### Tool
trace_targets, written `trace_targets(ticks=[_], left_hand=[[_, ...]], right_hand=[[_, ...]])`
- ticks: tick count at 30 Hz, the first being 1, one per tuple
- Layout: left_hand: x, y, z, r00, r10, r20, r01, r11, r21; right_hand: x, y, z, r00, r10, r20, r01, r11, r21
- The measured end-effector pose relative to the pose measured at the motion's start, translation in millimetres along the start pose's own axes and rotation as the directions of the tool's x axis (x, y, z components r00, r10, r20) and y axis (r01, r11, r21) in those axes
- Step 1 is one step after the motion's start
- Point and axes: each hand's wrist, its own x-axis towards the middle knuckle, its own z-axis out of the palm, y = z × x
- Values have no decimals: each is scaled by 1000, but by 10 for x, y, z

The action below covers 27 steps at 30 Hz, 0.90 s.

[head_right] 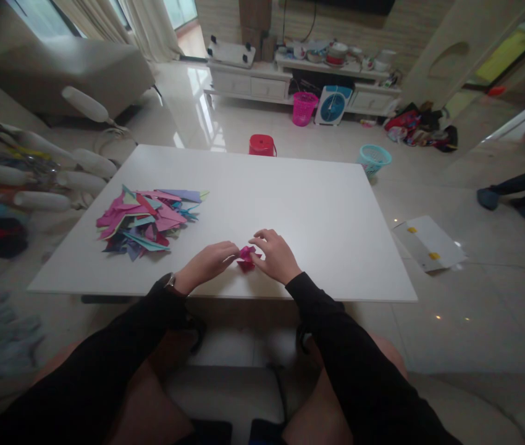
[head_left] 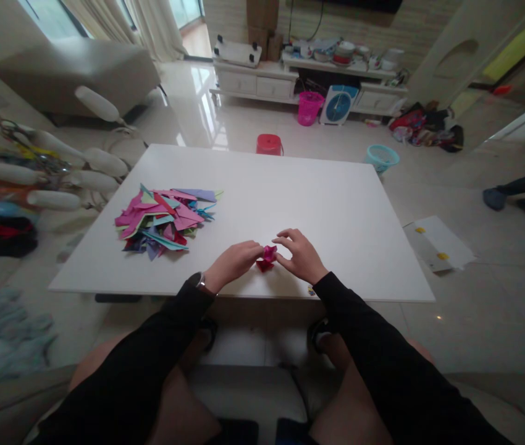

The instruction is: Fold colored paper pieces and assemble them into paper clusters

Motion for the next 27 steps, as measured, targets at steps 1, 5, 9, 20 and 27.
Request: trace_targets(ticks=[1, 5, 9, 20, 27], left_hand=[[-12, 4, -1, 1000, 16, 7, -16, 1000, 14], [-26, 36, -30, 997, 68, 40, -70, 997, 43], [-13, 56, -45, 996, 80, 31, -82, 995, 65], [64, 99, -58, 996, 85, -33, -85, 996, 3], [108, 4, -20, 983, -171, -71, 164, 982, -97]], right_hand=[[5, -15, 17, 999, -25, 25, 25, 1000, -9], [23, -46, 88, 992, -88, 86, 92, 995, -37], [42, -33, 146, 989, -117, 94, 123, 990, -65], [71, 96, 115, 998, -28, 48, 30, 998, -49], [58, 452, 69, 790, 575, -214, -422, 762, 491]])
